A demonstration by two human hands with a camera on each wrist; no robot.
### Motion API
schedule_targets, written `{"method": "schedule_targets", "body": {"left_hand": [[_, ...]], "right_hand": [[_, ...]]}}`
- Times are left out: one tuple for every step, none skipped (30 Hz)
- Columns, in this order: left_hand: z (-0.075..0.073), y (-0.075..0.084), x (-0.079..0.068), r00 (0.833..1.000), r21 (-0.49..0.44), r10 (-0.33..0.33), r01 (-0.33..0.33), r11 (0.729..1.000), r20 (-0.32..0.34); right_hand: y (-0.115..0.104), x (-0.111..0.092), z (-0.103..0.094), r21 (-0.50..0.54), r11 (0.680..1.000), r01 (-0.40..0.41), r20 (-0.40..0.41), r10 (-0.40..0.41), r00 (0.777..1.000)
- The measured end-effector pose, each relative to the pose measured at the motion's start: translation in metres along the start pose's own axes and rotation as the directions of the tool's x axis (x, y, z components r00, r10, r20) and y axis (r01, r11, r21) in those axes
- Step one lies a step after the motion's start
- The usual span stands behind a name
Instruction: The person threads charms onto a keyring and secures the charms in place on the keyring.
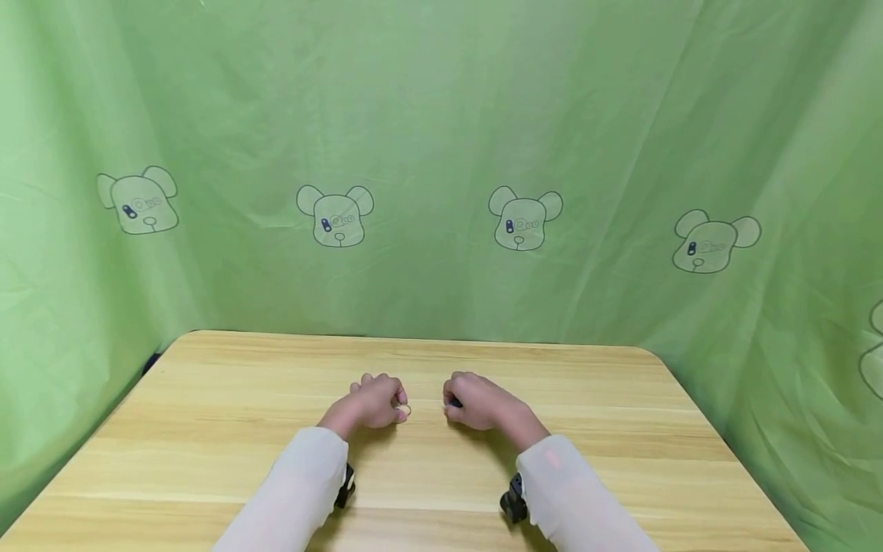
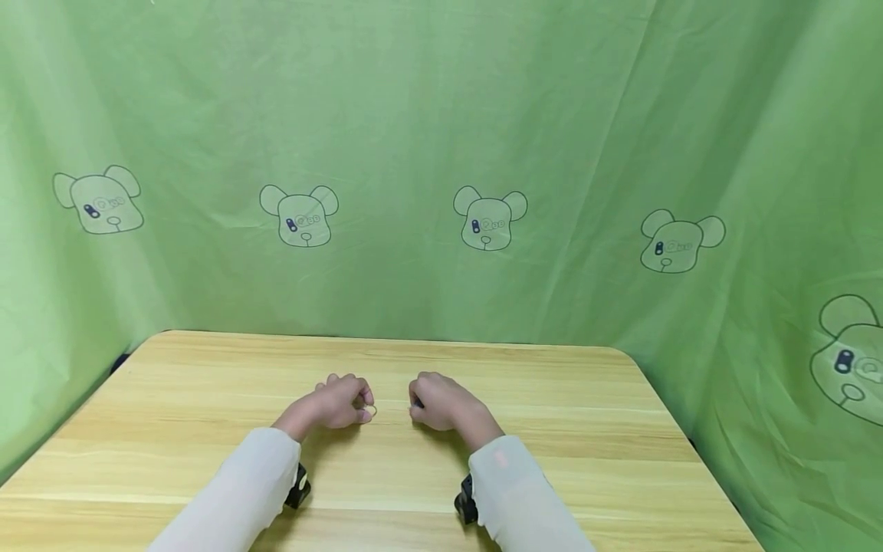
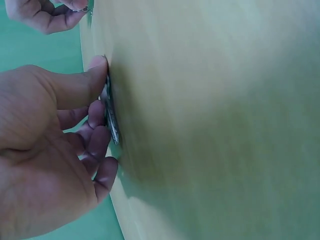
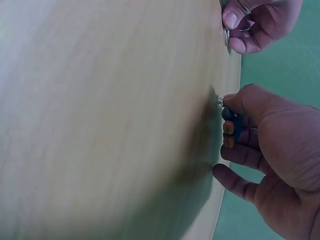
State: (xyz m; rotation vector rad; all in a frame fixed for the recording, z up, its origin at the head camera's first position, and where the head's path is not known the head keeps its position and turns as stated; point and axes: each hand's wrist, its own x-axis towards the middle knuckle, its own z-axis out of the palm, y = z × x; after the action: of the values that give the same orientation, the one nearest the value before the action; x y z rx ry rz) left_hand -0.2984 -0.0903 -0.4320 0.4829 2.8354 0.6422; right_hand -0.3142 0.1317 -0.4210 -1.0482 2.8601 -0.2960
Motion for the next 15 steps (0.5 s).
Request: {"method": "schedule_targets", "body": {"left_hand": [[-0.0005,0.0008,0.0000,1.000,0.007,-0.005,0.005,1.000,0.009],[-0.0010,0.0016,0.0000,1.000,0.015,-0.007,0.006,1.000,0.016],[-0.0015,0.0025,0.0000,1.000,0.022,-0.009,0.009,1.000,0.021],[-0.0020,0.0034,0.0002,1.000,0.029,-0.012,0.011,1.000,0.023],[-0.0024,0.0042,0.0002,1.000,0.035,-0.013,0.013,0.999,0.023],[-0.0028,0.0048,0.0002,1.000,0.036,-0.017,0.016,0.999,0.022],[-0.0031,0.0051,0.0003,1.000,0.039,-0.021,0.020,0.999,0.021],[-0.0036,0.0055,0.0001,1.000,0.039,-0.024,0.024,0.999,0.020],[-0.0040,0.0055,-0.0001,0.999,0.040,-0.029,0.029,0.999,0.020],[-0.0042,0.0054,-0.0002,0.999,0.038,-0.033,0.032,0.999,0.018],[-0.0045,0.0053,-0.0003,0.999,0.035,-0.036,0.035,0.999,0.017],[-0.0046,0.0051,-0.0002,0.999,0.033,-0.038,0.037,0.999,0.018],[-0.0046,0.0047,0.0000,0.999,0.028,-0.039,0.039,0.999,0.018],[-0.0049,0.0047,0.0002,0.999,0.018,-0.041,0.041,0.999,0.018],[-0.0051,0.0045,0.0005,0.999,0.010,-0.041,0.041,0.999,0.019]], "right_hand": [[0.0000,-0.0003,-0.0004,0.003,1.000,0.001,0.001,-0.001,1.000],[0.0002,-0.0006,-0.0007,0.003,1.000,0.004,0.000,-0.004,1.000],[0.0009,-0.0006,-0.0008,0.004,1.000,0.007,0.000,-0.007,1.000],[0.0015,-0.0006,-0.0008,0.005,1.000,0.010,-0.001,-0.010,1.000],[0.0021,-0.0006,-0.0007,0.002,1.000,0.015,-0.003,-0.015,1.000],[0.0027,-0.0006,-0.0006,-0.001,1.000,0.018,-0.005,-0.018,1.000],[0.0033,-0.0005,-0.0004,-0.004,1.000,0.021,-0.007,-0.021,1.000],[0.0037,-0.0004,-0.0004,-0.007,1.000,0.025,-0.010,-0.025,1.000],[0.0039,-0.0004,-0.0006,-0.010,1.000,0.026,-0.010,-0.026,1.000],[0.0039,-0.0004,-0.0008,-0.011,1.000,0.028,-0.012,-0.028,1.000],[0.0039,-0.0008,-0.0011,-0.008,0.999,0.033,-0.016,-0.033,0.999],[0.0038,-0.0010,-0.0014,-0.005,0.999,0.035,-0.019,-0.035,0.999],[0.0034,-0.0014,-0.0020,-0.002,0.999,0.039,-0.024,-0.039,0.999],[0.0028,-0.0019,-0.0029,0.006,0.999,0.043,-0.029,-0.043,0.999],[0.0022,-0.0021,-0.0035,0.011,0.999,0.045,-0.035,-0.045,0.998]]}}
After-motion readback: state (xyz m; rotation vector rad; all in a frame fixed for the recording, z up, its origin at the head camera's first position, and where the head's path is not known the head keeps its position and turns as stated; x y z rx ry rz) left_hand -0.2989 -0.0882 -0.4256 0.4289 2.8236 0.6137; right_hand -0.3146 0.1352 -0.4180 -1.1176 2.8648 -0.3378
